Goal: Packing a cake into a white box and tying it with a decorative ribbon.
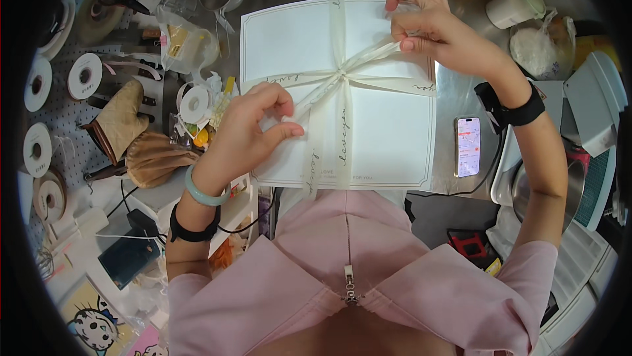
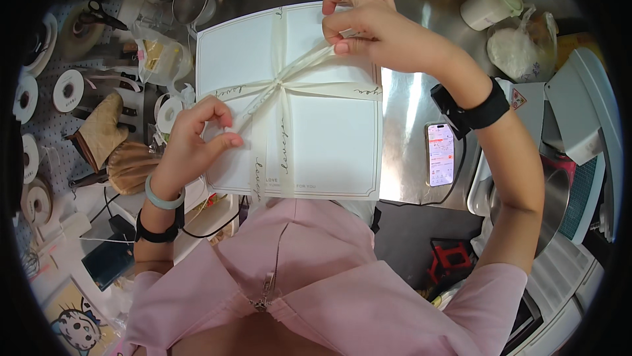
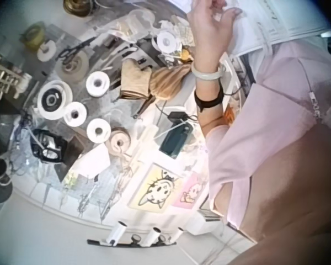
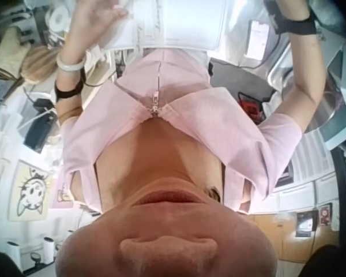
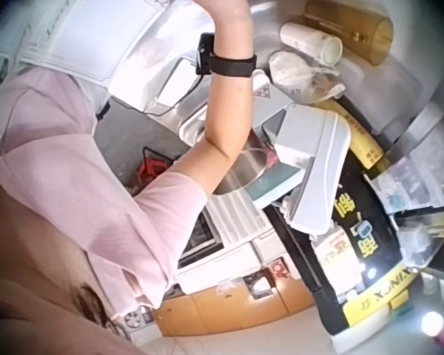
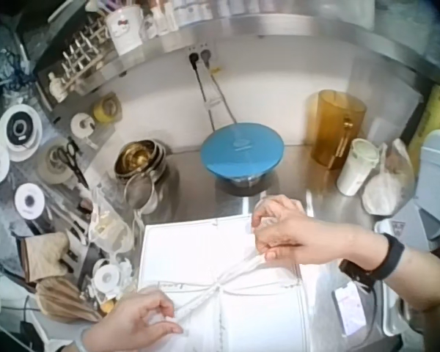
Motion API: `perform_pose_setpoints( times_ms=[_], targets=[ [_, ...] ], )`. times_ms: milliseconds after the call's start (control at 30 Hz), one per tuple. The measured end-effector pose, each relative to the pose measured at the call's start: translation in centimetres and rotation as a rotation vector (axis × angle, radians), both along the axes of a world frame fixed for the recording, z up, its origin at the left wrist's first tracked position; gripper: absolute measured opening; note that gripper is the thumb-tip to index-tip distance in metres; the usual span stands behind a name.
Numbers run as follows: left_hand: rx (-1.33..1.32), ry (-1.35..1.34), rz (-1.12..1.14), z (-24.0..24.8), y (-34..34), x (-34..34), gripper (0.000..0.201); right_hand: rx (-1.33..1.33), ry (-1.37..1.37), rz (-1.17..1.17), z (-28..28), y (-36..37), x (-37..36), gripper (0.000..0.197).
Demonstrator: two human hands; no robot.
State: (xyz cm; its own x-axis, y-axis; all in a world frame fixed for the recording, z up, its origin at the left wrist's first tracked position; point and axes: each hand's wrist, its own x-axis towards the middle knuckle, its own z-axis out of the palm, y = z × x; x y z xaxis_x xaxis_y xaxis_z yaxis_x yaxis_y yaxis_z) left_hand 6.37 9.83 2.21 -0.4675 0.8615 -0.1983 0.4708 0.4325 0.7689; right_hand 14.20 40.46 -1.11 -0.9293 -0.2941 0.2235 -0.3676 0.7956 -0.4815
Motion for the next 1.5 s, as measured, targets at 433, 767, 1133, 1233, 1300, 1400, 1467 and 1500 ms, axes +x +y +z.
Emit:
perform_pose_setpoints(
  times_ms=[433, 767, 1133, 1233, 1300, 1400, 1467, 1500],
  targets=[
    [0.192, 0.405, 0.228, -1.1, 0.3, 1.0, 0.021, -0.044, -0.053, -0.063, 0.0, -1.0, -0.1, 0.012],
    [0.450, 0.158, 0.534, -2.5, 0.8, 1.1, 0.016, -0.360, -0.120, -0.091, 0.2, -1.1, 0.3, 0.011],
    [0.428, -0.661, 0.712, -0.5, 0.7, 0.1, 0.007, -0.759, -0.456, -0.080, 0.9, -1.5, 0.3, 0.013],
    [0.456, -1.073, 0.814, 0.4, 0.9, -0.2, 0.008, -0.870, -0.604, -0.107, 1.7, -1.4, 0.3, 0.013],
    [0.402, -1.093, 0.731, -0.1, 0.1, -0.8, 0.006, -0.946, -0.744, -0.132, 2.0, -1.4, 0.3, 0.013],
    [0.272, -0.919, 0.590, -0.8, -0.2, -0.9, 0.006, -1.056, -0.747, -0.138, 2.1, -1.3, 0.2, 0.011],
    [0.194, -0.726, 0.532, -1.3, -0.2, -0.9, 0.006, -0.996, -0.781, -0.109, 1.9, -0.9, 0.0, 0.016],
    [0.165, -0.528, 0.462, -1.7, -0.2, -1.0, 0.006, -0.996, -0.782, -0.104, 1.6, -1.1, -0.1, 0.016]
  ],
)
